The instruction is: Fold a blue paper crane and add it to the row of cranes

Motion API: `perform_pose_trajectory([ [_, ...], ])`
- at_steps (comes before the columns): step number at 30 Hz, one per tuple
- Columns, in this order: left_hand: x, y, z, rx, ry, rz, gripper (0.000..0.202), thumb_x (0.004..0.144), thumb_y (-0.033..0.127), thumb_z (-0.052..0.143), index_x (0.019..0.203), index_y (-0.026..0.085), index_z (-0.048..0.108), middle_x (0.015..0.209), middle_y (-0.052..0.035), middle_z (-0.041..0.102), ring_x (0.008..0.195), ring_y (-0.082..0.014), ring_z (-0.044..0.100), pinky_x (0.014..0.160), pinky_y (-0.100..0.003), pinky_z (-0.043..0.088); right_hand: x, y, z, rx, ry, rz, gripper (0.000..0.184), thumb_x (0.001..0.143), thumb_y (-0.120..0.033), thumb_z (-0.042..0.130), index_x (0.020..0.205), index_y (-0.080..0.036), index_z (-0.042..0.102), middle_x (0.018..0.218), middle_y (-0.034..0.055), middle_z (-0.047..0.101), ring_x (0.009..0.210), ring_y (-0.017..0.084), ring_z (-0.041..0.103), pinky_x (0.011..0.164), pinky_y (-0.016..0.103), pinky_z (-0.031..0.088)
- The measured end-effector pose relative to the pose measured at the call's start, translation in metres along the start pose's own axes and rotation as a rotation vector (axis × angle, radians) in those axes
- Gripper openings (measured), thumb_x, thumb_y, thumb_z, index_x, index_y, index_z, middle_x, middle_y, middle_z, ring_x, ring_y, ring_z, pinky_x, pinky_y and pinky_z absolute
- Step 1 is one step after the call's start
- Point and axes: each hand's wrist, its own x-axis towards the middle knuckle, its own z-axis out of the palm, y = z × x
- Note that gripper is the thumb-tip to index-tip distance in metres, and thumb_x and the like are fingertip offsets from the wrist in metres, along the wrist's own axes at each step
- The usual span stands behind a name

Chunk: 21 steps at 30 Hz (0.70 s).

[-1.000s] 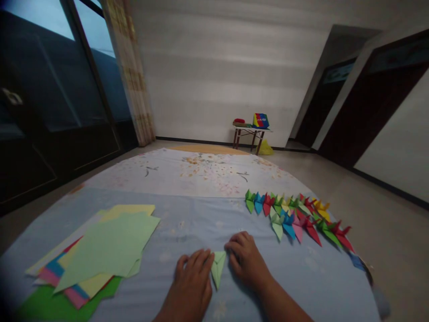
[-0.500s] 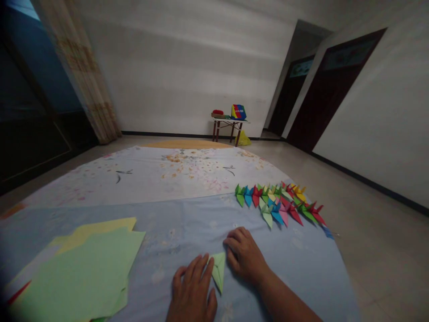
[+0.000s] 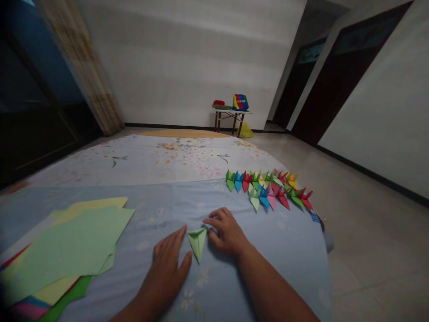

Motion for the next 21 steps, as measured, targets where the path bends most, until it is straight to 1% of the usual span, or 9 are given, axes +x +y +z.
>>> perform_pose_trajectory([
  [6, 0.002, -0.004, -0.003, -0.04, 0.029, -0.013, 0.048, 0.084, 0.026, 0.04, 0.131, 0.015, 0.04, 0.126, -0.0129, 0.054, 0.119, -0.0244, 0.045, 0.101, -0.048, 0.03, 0.003, 0.0, 0.002, 0.075, 0.005, -0.022, 0.033, 0.078, -0.025, 0.061, 0.111, -0.024, 0.062, 0.102, 0.0077, 0.057, 0.098, 0.02, 0.047, 0.091, 0.041, 0.037],
  [8, 0.004, -0.003, -0.007, -0.055, -0.001, -0.04, 0.047, 0.083, 0.026, 0.041, 0.129, 0.015, 0.042, 0.126, -0.0126, 0.054, 0.119, -0.0246, 0.045, 0.101, -0.048, 0.03, 0.004, 0.0, 0.005, 0.093, -0.007, -0.018, 0.026, 0.079, -0.027, 0.062, 0.105, -0.025, 0.065, 0.099, 0.0066, 0.059, 0.096, 0.02, 0.049, 0.09, 0.04, 0.037],
  [11, 0.015, 0.003, -0.015, -0.094, -0.06, -0.13, 0.047, 0.081, 0.027, 0.044, 0.126, 0.014, 0.046, 0.123, -0.0132, 0.057, 0.117, -0.0259, 0.047, 0.1, -0.05, 0.028, 0.006, 0.003, 0.009, 0.156, 0.008, 0.022, 0.012, 0.081, -0.025, 0.06, 0.089, -0.023, 0.069, 0.092, 0.0052, 0.062, 0.092, 0.018, 0.051, 0.088, 0.037, 0.037],
  [13, 0.028, 0.01, -0.021, -0.175, -0.027, -0.175, 0.045, 0.079, 0.029, 0.047, 0.122, 0.016, 0.05, 0.118, -0.0117, 0.059, 0.115, -0.0267, 0.048, 0.1, -0.051, 0.027, 0.007, 0.005, 0.008, 0.231, 0.051, 0.071, 0.012, 0.083, -0.024, 0.058, 0.087, -0.021, 0.068, 0.087, 0.0047, 0.063, 0.088, 0.016, 0.053, 0.085, 0.034, 0.039],
  [15, 0.042, 0.017, -0.023, -0.387, 0.025, -0.216, 0.045, 0.076, 0.034, 0.051, 0.118, 0.017, 0.053, 0.115, -0.0103, 0.061, 0.112, -0.026, 0.051, 0.099, -0.047, 0.03, 0.008, 0.006, 0.006, 0.298, 0.099, 0.117, 0.013, 0.084, -0.024, 0.057, 0.087, -0.02, 0.068, 0.081, 0.0036, 0.063, 0.083, 0.015, 0.054, 0.081, 0.031, 0.04],
  [16, 0.049, 0.021, -0.023, -0.556, 0.032, -0.265, 0.046, 0.074, 0.038, 0.055, 0.115, 0.016, 0.055, 0.111, -0.0105, 0.063, 0.106, -0.0251, 0.055, 0.095, -0.043, 0.036, 0.009, 0.006, 0.005, 0.319, 0.121, 0.133, 0.013, 0.084, -0.024, 0.056, 0.085, -0.02, 0.068, 0.078, 0.0031, 0.063, 0.08, 0.015, 0.054, 0.079, 0.03, 0.041],
  [17, 0.055, 0.024, -0.022, -0.72, 0.004, -0.323, 0.047, 0.073, 0.041, 0.057, 0.112, 0.015, 0.057, 0.103, -0.0103, 0.065, 0.096, -0.0244, 0.06, 0.087, -0.039, 0.042, 0.009, 0.006, 0.004, 0.33, 0.143, 0.145, 0.013, 0.084, -0.024, 0.056, 0.083, -0.019, 0.068, 0.076, 0.0027, 0.063, 0.078, 0.015, 0.054, 0.077, 0.029, 0.041],
  [19, 0.064, 0.027, -0.016, -0.854, -0.05, -0.367, 0.046, 0.076, 0.047, 0.051, 0.105, 0.012, 0.06, 0.084, -0.008, 0.068, 0.076, -0.022, 0.064, 0.068, -0.033, 0.049, 0.01, 0.006, 0.003, 0.336, 0.184, 0.151, 0.014, 0.083, -0.024, 0.055, 0.08, -0.019, 0.068, 0.073, 0.0025, 0.063, 0.076, 0.015, 0.054, 0.074, 0.028, 0.041],
  [21, 0.067, 0.028, -0.009, -0.901, -0.074, -0.375, 0.046, 0.078, 0.049, 0.047, 0.098, 0.011, 0.063, 0.07, -0.0048, 0.066, 0.064, -0.0198, 0.063, 0.057, -0.029, 0.048, 0.011, 0.006, 0.003, 0.335, 0.208, 0.142, 0.014, 0.083, -0.024, 0.055, 0.08, -0.018, 0.068, 0.073, 0.0028, 0.063, 0.076, 0.015, 0.054, 0.073, 0.028, 0.041],
])
